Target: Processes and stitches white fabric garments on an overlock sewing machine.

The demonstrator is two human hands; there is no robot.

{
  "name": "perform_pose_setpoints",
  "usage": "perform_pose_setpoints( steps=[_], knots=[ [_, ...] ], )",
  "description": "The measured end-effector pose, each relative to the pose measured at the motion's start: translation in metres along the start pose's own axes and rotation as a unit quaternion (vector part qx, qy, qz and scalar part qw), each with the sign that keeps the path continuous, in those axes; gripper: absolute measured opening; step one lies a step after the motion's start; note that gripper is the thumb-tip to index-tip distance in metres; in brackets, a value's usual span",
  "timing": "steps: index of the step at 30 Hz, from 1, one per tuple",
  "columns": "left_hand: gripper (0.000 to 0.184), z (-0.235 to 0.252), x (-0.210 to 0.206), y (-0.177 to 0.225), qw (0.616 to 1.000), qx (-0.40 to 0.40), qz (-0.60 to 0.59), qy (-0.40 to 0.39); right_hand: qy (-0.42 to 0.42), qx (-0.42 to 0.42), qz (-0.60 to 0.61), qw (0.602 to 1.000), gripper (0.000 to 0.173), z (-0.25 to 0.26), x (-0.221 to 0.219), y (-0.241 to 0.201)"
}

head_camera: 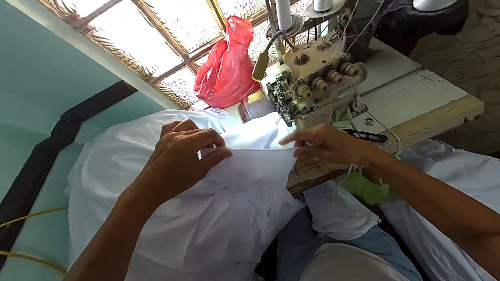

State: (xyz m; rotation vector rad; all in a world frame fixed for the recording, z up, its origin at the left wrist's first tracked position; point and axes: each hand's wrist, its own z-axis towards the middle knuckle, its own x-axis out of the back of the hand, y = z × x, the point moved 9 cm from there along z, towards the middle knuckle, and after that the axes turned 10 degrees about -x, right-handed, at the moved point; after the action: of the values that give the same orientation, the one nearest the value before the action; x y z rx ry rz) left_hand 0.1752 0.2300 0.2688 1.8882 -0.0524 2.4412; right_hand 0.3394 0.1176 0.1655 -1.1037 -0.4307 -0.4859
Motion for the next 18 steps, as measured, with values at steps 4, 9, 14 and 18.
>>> perform_pose_setpoints(
  steps=[4, 9, 14, 18],
  knots=[
    [0.029, 0.012, -0.019, 0.002, 0.996, -0.048, -0.050, -0.063, 0.001, -0.030, -0.085, 0.996, 0.016, -0.031, -0.017, 0.012],
    [0.032, 0.034, -0.020, 0.016, 0.997, -0.073, 0.013, -0.036, 0.064, 0.007, -0.097, 0.993, 0.015, -0.026, -0.017, 0.026],
    [0.030, 0.047, -0.026, 0.039, 0.994, -0.051, 0.091, 0.011, 0.098, -0.008, -0.105, 0.990, 0.017, -0.018, -0.010, 0.031],
    [0.034, 0.054, -0.036, 0.054, 0.992, -0.044, 0.107, 0.040, 0.120, -0.002, -0.108, 0.987, 0.018, -0.018, -0.009, 0.031]
  ],
)
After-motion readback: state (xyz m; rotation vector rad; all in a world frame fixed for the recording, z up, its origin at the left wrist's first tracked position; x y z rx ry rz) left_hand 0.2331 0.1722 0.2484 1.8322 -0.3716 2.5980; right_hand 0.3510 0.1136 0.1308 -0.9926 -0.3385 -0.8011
